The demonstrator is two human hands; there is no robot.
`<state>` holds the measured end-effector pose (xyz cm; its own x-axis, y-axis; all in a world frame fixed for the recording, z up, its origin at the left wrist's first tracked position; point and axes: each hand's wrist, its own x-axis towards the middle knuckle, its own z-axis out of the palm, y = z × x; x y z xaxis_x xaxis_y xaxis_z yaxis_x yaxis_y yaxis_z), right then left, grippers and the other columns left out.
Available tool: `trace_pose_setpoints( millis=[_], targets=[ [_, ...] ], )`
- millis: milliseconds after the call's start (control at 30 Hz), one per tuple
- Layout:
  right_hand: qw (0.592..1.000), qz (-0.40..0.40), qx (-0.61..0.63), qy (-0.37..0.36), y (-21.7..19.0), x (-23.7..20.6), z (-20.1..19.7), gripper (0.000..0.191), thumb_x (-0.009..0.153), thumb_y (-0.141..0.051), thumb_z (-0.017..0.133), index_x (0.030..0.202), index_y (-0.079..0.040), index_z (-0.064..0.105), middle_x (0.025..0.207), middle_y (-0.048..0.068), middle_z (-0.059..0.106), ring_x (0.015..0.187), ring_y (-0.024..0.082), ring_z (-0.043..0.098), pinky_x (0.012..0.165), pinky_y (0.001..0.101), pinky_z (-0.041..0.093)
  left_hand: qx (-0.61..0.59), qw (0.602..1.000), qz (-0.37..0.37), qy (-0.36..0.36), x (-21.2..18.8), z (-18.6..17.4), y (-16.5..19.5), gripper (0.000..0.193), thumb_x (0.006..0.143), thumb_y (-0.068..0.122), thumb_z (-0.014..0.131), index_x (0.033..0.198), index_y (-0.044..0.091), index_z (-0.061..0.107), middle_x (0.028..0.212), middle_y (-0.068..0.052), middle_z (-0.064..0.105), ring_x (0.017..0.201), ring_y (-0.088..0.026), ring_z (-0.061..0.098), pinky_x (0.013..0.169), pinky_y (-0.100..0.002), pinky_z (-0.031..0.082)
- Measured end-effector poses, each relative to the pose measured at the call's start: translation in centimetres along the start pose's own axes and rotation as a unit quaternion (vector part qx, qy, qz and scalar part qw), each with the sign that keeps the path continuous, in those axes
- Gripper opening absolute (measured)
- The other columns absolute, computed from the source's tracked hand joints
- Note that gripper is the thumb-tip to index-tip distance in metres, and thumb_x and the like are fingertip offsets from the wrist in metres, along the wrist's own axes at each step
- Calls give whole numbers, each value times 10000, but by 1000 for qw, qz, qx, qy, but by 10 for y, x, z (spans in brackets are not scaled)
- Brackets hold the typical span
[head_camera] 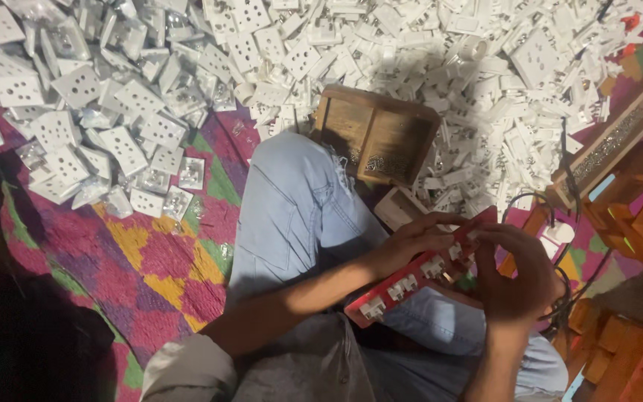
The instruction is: The person sits on the floor and assembles white electrical socket components onto a red power strip. They pick up individual sockets and screws from a wooden box and the surrounding pile, then attach them to the strip by hand.
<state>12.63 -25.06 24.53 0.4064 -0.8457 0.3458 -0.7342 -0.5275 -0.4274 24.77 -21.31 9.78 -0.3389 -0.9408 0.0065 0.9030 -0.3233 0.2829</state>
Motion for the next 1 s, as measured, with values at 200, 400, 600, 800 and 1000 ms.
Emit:
trace_pose_setpoints(
  millis=[200, 400, 600, 800, 1000],
  targets=[
    [992, 73, 81, 58, -15, 29, 13, 134, 1011, 79, 768, 1112, -4, 741, 1054, 92, 756, 981, 157, 742, 875, 256, 594, -7, 999, -2, 50, -1, -6, 25, 500, 1091, 156, 553, 1554, 11, 431, 1254, -163, 666, 1054, -223, 703, 882, -366, 589],
    [990, -33, 79, -110, -44, 94, 53, 196, 942, 21, 785, 1123, -52, 767, 1061, 92, 764, 968, 194, 752, 887, 324, 572, -41, 988, -45, 142, 4, -1, 31, 528, 1017, 157, 575, 1520, 67, 441, 1161, -122, 675, 927, -211, 692, 776, -360, 594],
    [958, -150, 119, -213, -66, 145, 156, 100, 894, -79, 747, 985, -43, 728, 958, 135, 728, 919, 338, 686, 803, 423, 538, 76, 973, -91, 198, 6, -2, 23, 528, 957, 238, 592, 1449, 82, 479, 1172, -103, 678, 989, -213, 665, 830, -385, 551],
    [946, -253, 91, -182, -66, 171, 180, 120, 889, -26, 670, 1001, -19, 712, 973, 151, 689, 938, 350, 659, 834, 438, 540, 111, 982, -4, 150, 28, -4, 21, 501, 996, 295, 639, 1379, -14, 548, 1292, -118, 664, 1172, -181, 628, 1022, -322, 491],
    [896, -356, -28, -264, -86, 197, 200, 130, 778, -93, 638, 877, -24, 686, 898, 156, 663, 887, 339, 673, 742, 431, 547, 186, 963, -49, 187, 35, 2, 33, 477, 1024, 272, 549, 1393, -30, 535, 1318, -163, 646, 1188, -211, 617, 1021, -343, 480]
  ],
)
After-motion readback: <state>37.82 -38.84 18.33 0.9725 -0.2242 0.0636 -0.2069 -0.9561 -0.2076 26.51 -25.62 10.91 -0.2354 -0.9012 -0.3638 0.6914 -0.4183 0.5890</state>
